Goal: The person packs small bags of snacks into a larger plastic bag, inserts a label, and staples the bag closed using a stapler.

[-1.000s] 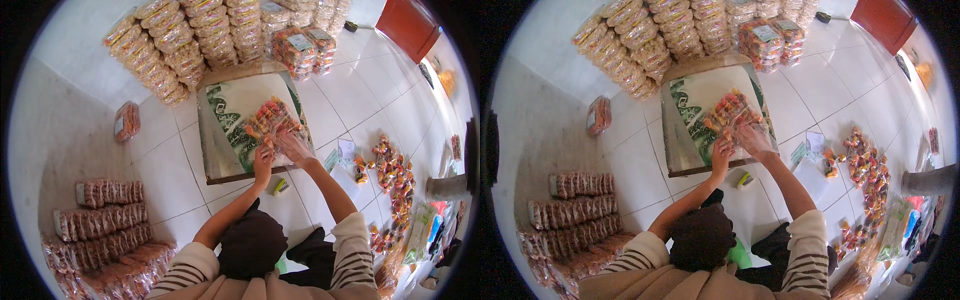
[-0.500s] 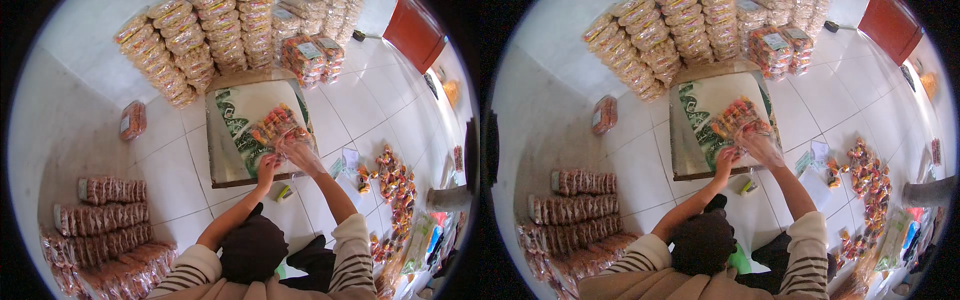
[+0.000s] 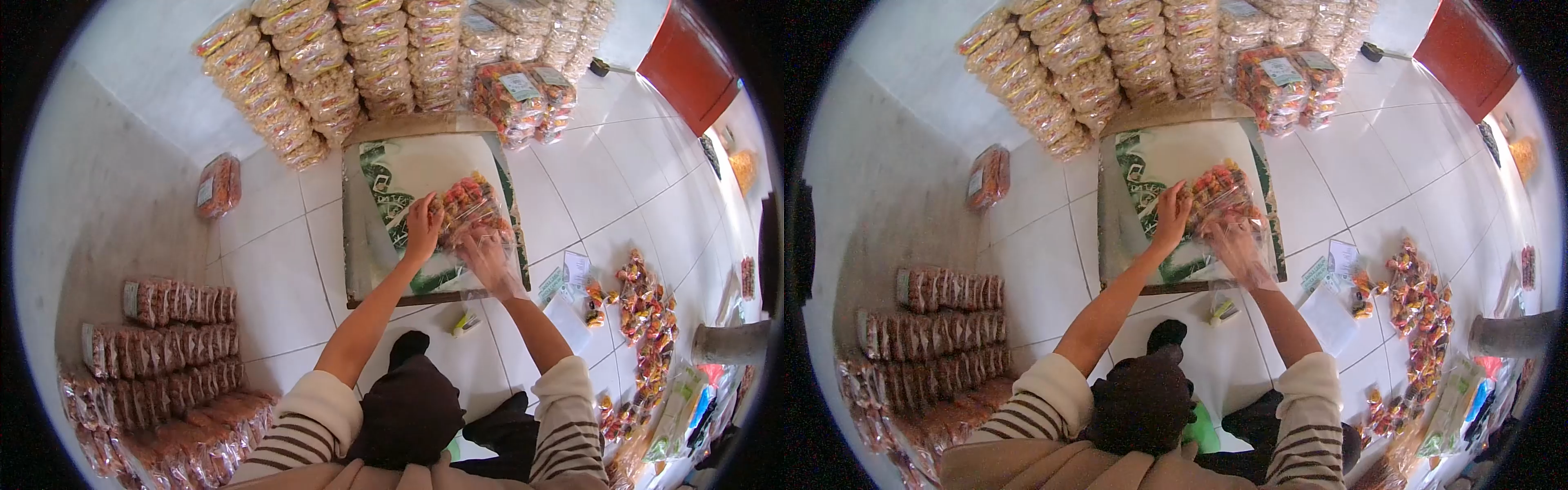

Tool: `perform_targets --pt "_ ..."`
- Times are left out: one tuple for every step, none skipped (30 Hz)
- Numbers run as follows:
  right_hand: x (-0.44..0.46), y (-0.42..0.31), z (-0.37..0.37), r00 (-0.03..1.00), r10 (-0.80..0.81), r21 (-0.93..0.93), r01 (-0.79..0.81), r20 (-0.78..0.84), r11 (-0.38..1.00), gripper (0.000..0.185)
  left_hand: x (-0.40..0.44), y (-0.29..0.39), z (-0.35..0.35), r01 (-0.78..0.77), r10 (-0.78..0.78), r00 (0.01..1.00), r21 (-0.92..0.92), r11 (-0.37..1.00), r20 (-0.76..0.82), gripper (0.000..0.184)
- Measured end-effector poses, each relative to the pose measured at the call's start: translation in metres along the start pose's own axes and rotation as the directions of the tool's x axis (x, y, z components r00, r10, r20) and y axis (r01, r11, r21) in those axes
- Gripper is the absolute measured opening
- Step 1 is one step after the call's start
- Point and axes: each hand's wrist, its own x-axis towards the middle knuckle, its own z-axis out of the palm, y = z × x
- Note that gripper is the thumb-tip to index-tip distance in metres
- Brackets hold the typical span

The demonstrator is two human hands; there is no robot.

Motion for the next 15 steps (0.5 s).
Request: perform_targets --pt "0.002 -0.004 0.000 0.995 0.036 0.049 -0.032 -0.089 0.998 0.024 -0.006 0.004 0.003 -0.114 0.128 0.979 0.096 0.989 -0.158 0.050" --pt "0.004 -0.007 -0.002 0.995 0.035 0.051 -0.031 -0.088 0.998 0.024 -0.013 0.009 0.008 -0.212 0.268 0.917 0.206 0.955 -0.297 0.054" --pt "0.006 -0.009 -0.007 0.995 0.024 0.001 -0.024 -0.098 1.000 0.026 -0.031 0.014 0.014 -0.100 0.273 0.866 0.390 0.915 -0.420 0.047" --pt "0.006 -0.010 -0.010 0.994 0.013 -0.050 -0.018 -0.105 0.999 0.029 -0.052 0.017 0.026 0.042 0.021 0.889 0.127 0.991 -0.458 0.045" --pt "0.006 -0.008 -0.009 0.994 0.011 -0.050 -0.017 -0.105 0.999 0.029 -0.068 0.018 0.035 0.187 -0.231 0.874 -0.142 0.972 -0.427 0.044" --pt "0.004 -0.004 -0.007 0.996 -0.050 -0.087 0.044 -0.070 0.995 0.031 -0.079 0.019 0.037 0.188 -0.231 0.873 -0.143 0.972 -0.428 0.044" --pt "0.004 -0.002 -0.004 0.993 -0.113 -0.122 0.108 -0.031 0.987 0.034 -0.087 0.020 0.039 0.252 -0.349 0.898 -0.338 0.907 -0.268 0.039" --pt "0.004 -0.002 0.000 0.993 -0.116 -0.121 0.112 -0.028 0.986 0.034 -0.092 0.020 0.039 0.333 -0.429 0.899 -0.506 0.796 -0.084 0.035" --pt "0.004 -0.001 0.004 0.983 -0.155 -0.132 0.142 -0.097 0.981 0.035 -0.091 0.021 0.039 0.336 -0.434 0.897 -0.509 0.792 -0.084 0.035" --pt "0.003 -0.001 0.006 0.967 -0.193 -0.145 0.170 -0.166 0.975 0.037 -0.086 0.021 0.037 0.245 -0.341 0.930 -0.457 0.855 -0.140 0.031" --pt "0.001 -0.003 0.009 0.967 -0.194 -0.144 0.171 -0.163 0.975 0.037 -0.082 0.022 0.034 0.148 -0.238 0.952 -0.396 0.906 -0.191 0.027" --pt "0.000 -0.006 0.009 0.986 -0.058 -0.088 0.044 -0.157 0.995 0.037 -0.082 0.023 0.033 0.147 -0.238 0.952 -0.397 0.906 -0.192 0.027" --pt "0.001 -0.009 0.009 0.986 0.080 -0.032 -0.085 -0.147 0.996 0.038 -0.081 0.024 0.031 0.097 -0.163 0.967 -0.306 0.947 -0.198 0.022" --pt "0.003 -0.010 0.008 0.985 0.079 -0.032 -0.085 -0.152 0.996 0.038 -0.080 0.025 0.028 0.042 -0.085 0.976 -0.212 0.976 -0.198 0.018" --pt "0.005 -0.013 0.004 0.985 0.156 0.003 -0.156 -0.069 0.988 0.038 -0.078 0.024 0.025 0.039 -0.082 0.976 -0.210 0.977 -0.200 0.018"
